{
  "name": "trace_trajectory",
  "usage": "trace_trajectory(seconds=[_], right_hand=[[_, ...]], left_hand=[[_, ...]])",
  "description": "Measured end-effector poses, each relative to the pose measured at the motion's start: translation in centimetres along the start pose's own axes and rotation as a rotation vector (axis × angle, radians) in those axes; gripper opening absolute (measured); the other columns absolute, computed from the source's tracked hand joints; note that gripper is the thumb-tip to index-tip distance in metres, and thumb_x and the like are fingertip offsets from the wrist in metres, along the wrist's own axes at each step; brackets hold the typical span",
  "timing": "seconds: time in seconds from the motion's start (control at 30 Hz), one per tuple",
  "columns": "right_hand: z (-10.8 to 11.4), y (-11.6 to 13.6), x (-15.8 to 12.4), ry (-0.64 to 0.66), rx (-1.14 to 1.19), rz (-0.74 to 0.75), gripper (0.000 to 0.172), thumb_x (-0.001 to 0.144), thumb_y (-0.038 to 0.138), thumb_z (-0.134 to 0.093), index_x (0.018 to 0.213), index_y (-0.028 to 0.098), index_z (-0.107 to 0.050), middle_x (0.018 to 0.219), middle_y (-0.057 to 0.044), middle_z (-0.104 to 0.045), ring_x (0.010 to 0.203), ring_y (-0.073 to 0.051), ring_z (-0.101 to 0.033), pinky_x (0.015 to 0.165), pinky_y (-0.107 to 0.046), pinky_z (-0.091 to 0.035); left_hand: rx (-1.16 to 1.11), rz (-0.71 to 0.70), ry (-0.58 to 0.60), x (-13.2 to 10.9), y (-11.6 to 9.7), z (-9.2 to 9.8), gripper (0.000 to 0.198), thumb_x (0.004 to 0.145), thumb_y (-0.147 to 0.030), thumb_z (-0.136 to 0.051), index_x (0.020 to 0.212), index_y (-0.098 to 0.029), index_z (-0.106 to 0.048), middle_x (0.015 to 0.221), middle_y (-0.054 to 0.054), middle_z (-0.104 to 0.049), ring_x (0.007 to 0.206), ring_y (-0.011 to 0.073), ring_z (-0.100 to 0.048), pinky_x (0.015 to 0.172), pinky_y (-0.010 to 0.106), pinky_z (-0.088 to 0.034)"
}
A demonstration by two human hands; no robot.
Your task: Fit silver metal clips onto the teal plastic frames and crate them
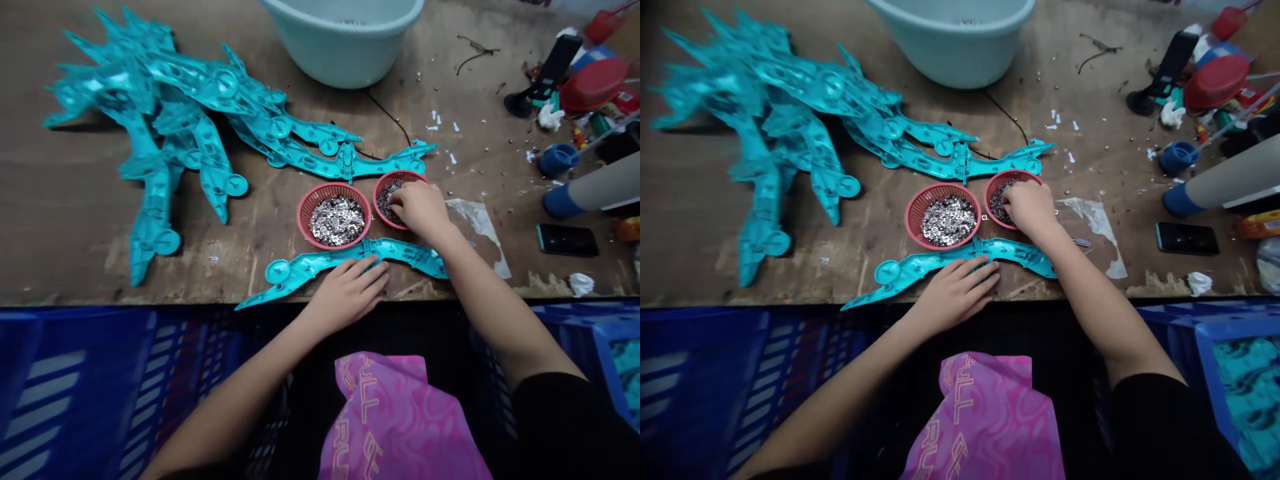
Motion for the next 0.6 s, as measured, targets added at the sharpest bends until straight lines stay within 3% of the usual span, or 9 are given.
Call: trace_trajectory(seconds=[0.07,0.17,0.23,0.3,0.37,0.47,0.6], right_hand=[[0.1,0.0,-0.3,-0.011,0.022,0.035,0.026,0.105,0.026,-0.066,0.116,0.022,-0.089,0.126,-0.016,-0.083,0.120,-0.036,-0.070,0.101,-0.049,-0.051],[1.1,-1.2,-0.9,-0.121,0.118,0.018,0.024,0.103,0.025,-0.065,0.112,0.021,-0.087,0.124,-0.016,-0.082,0.114,-0.035,-0.072,0.100,-0.048,-0.053],[2.0,-2.8,-1.4,-0.229,0.212,-0.029,0.023,0.102,0.025,-0.065,0.113,0.020,-0.085,0.117,-0.014,-0.083,0.108,-0.033,-0.075,0.099,-0.047,-0.056],[2.6,-4.1,-2.0,-0.306,0.294,-0.072,0.021,0.099,0.025,-0.066,0.111,0.021,-0.083,0.106,-0.011,-0.083,0.101,-0.031,-0.077,0.096,-0.046,-0.059],[3.0,-4.8,-3.0,-0.354,0.361,-0.097,0.017,0.096,0.025,-0.069,0.107,0.023,-0.082,0.099,-0.009,-0.082,0.095,-0.029,-0.077,0.093,-0.044,-0.062],[3.3,-4.3,-5.6,-0.387,0.454,-0.112,0.015,0.091,0.023,-0.070,0.102,0.023,-0.081,0.094,-0.006,-0.082,0.087,-0.025,-0.077,0.090,-0.042,-0.063],[2.7,-2.2,-9.8,-0.296,0.568,-0.112,0.014,0.090,0.021,-0.071,0.098,0.023,-0.082,0.088,-0.003,-0.080,0.080,-0.022,-0.075,0.082,-0.039,-0.062]], left_hand=[[-0.033,0.008,0.003,-0.8,-0.3,0.1,0.036,0.113,-0.034,-0.069,0.143,-0.014,-0.074,0.155,0.014,-0.074,0.145,0.0334,-0.069,0.112,0.046,-0.057],[-0.050,0.044,-0.052,-1.2,-0.2,2.1,0.033,0.111,-0.034,-0.071,0.139,-0.018,-0.076,0.148,0.011,-0.079,0.143,0.0332,-0.070,0.116,0.049,-0.053],[-0.020,0.109,-0.151,-0.6,1.1,4.0,0.027,0.108,-0.030,-0.073,0.134,-0.023,-0.079,0.138,0.008,-0.083,0.138,0.0336,-0.072,0.116,0.052,-0.051],[0.023,0.234,-0.201,0.6,3.7,5.4,0.026,0.107,-0.024,-0.070,0.130,-0.026,-0.081,0.129,0.008,-0.085,0.131,0.0347,-0.074,0.110,0.055,-0.052],[0.049,0.394,-0.137,2.2,7.2,5.4,0.026,0.108,-0.023,-0.064,0.126,-0.025,-0.083,0.122,0.012,-0.085,0.126,0.0370,-0.074,0.104,0.056,-0.054],[0.028,0.585,0.030,4.2,11.8,4.0,0.029,0.108,-0.031,-0.058,0.110,-0.023,-0.086,0.107,0.017,-0.083,0.116,0.0389,-0.075,0.098,0.055,-0.056],[-0.012,0.782,0.160,4.6,14.0,2.7,0.033,0.107,-0.043,-0.059,0.102,-0.025,-0.086,0.104,0.016,-0.081,0.110,0.0383,-0.075,0.096,0.054,-0.055]])
Point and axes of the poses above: each hand's wrist, its own x-axis towards the middle knuckle, its own z-axis out of the back of the hand, y = z × x, the point moved 6 cm from there along x, towards the middle knuckle
